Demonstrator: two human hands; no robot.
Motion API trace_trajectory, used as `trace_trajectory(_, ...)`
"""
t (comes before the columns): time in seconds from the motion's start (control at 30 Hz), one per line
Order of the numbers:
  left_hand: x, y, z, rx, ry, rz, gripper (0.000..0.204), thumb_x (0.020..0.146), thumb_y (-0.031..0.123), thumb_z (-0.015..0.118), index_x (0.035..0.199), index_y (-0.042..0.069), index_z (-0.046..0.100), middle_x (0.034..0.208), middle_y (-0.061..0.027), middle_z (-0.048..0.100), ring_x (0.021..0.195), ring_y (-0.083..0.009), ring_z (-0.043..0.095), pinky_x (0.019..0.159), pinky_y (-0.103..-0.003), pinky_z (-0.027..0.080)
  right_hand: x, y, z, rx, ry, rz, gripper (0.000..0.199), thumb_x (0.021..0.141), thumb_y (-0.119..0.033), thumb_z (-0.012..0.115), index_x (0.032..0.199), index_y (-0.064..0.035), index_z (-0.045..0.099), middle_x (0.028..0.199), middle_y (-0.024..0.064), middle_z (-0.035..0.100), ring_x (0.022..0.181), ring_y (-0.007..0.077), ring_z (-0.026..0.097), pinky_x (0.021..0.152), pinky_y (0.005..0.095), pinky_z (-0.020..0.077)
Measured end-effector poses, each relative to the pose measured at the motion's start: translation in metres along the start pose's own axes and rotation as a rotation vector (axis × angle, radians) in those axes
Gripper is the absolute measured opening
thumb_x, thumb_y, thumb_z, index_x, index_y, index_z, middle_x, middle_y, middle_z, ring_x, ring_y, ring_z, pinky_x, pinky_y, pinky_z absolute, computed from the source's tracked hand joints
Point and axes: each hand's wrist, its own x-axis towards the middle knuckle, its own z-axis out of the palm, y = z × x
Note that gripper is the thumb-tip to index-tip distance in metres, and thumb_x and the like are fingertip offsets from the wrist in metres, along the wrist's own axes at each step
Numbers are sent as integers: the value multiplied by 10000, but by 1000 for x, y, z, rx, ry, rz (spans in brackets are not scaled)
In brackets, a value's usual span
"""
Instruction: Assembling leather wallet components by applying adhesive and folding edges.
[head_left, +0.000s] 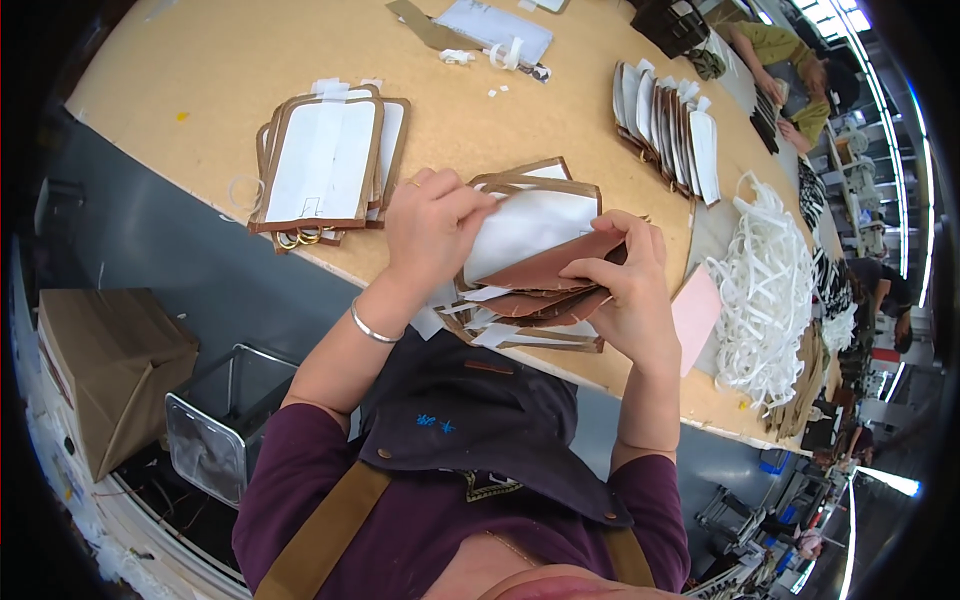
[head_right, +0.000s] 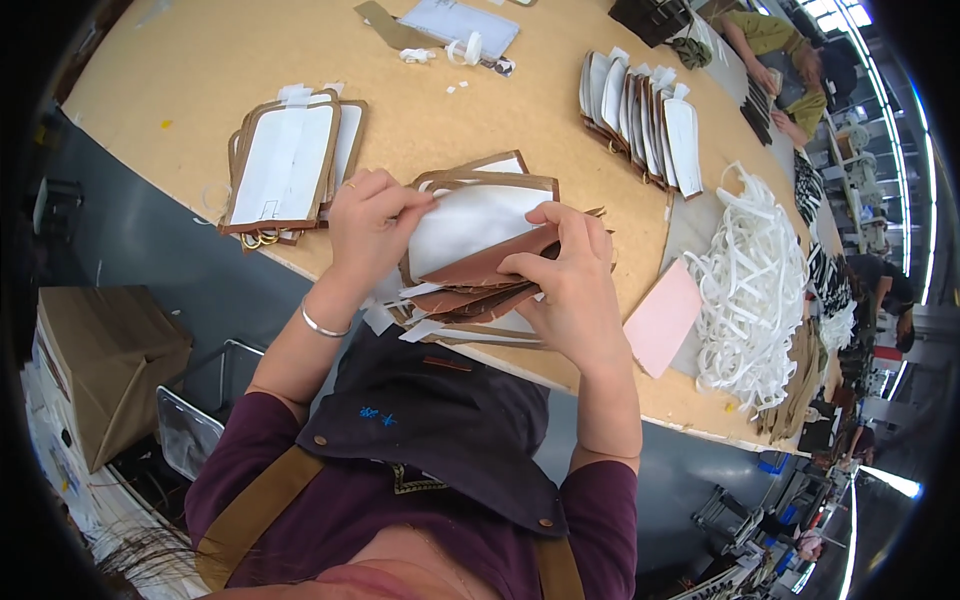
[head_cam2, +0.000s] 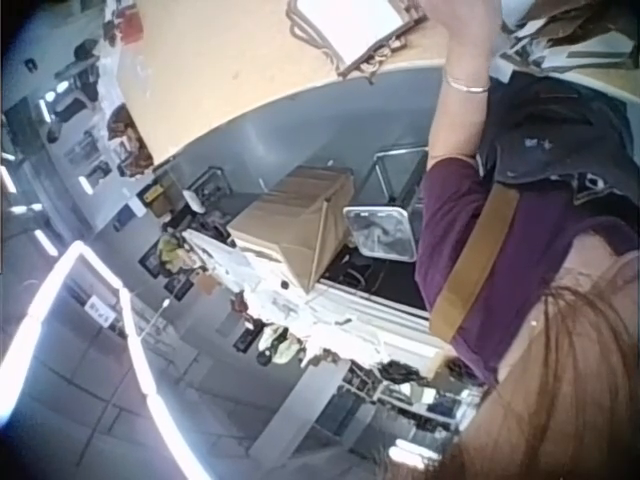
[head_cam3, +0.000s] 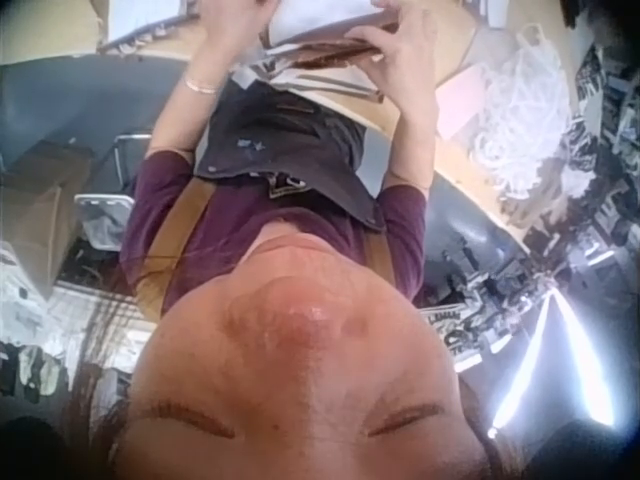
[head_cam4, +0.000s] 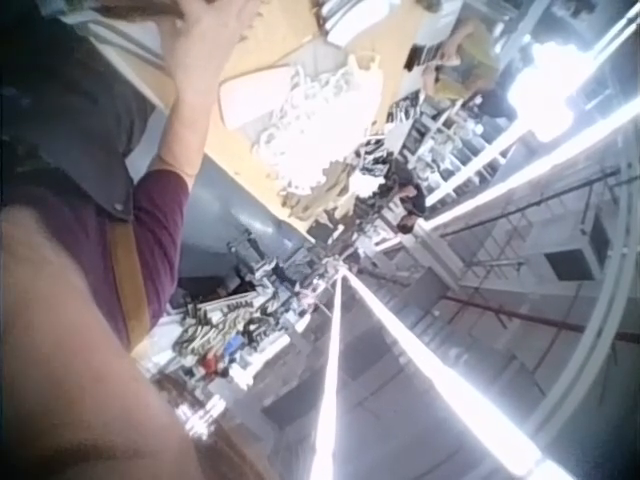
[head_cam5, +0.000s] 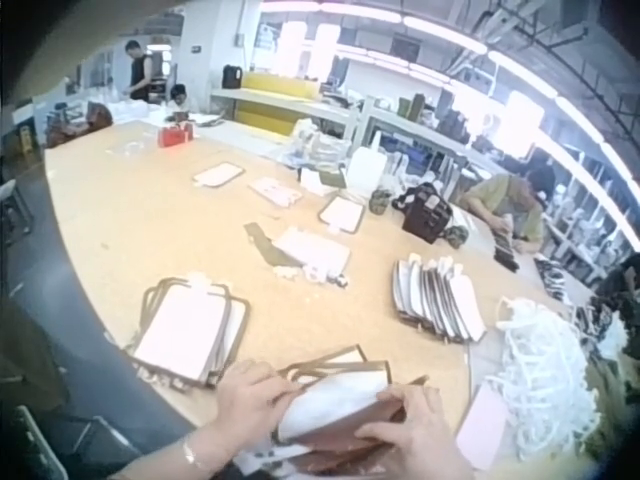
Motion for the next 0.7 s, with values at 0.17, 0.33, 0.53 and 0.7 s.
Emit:
trace_trajectory(0.17, 3, 19, -23, -762, -484, 32, 134, 655, 117, 757, 771, 106, 689, 696, -11, 590, 658, -156, 505, 606, -268, 385, 5, 9, -2, -11, -37, -144, 243, 535, -54, 735, 742, -106, 617, 1016, 55, 575, 959, 241, 530, 913, 425, 343)
trace_trajectory(0.33, 7, -15, -2, -115, -295, -191, 255, 721, 201, 718, 936, 75, 666, 869, -85, 538, 900, -249, 491, 749, -337, 428, 3, 11, 0, -19, -197, -94, 285, 568, -57, 731, 795, -97, 564, 820, -22, 630, 871, 164, 584, 932, 405, 320)
trace_trajectory(0.53, -1, -14, 9, -59, -348, -225, 153, 689, 162, 734, 805, 87, 667, 880, -71, 522, 894, -243, 482, 799, -327, 405, 6, 12, 2, 92, -175, -4, 385, 520, -115, 786, 849, -116, 587, 913, 3, 627, 910, 195, 560, 910, 391, 341)
trace_trajectory(0.7, -1, 17, -14, -613, -578, -11, 96, 668, 135, 735, 701, 126, 646, 960, -34, 515, 969, -248, 458, 858, -365, 384, 10, 18, 1, -17, -183, -175, 447, 538, -134, 787, 946, -126, 605, 1255, 114, 483, 1203, 293, 418, 967, 415, 316)
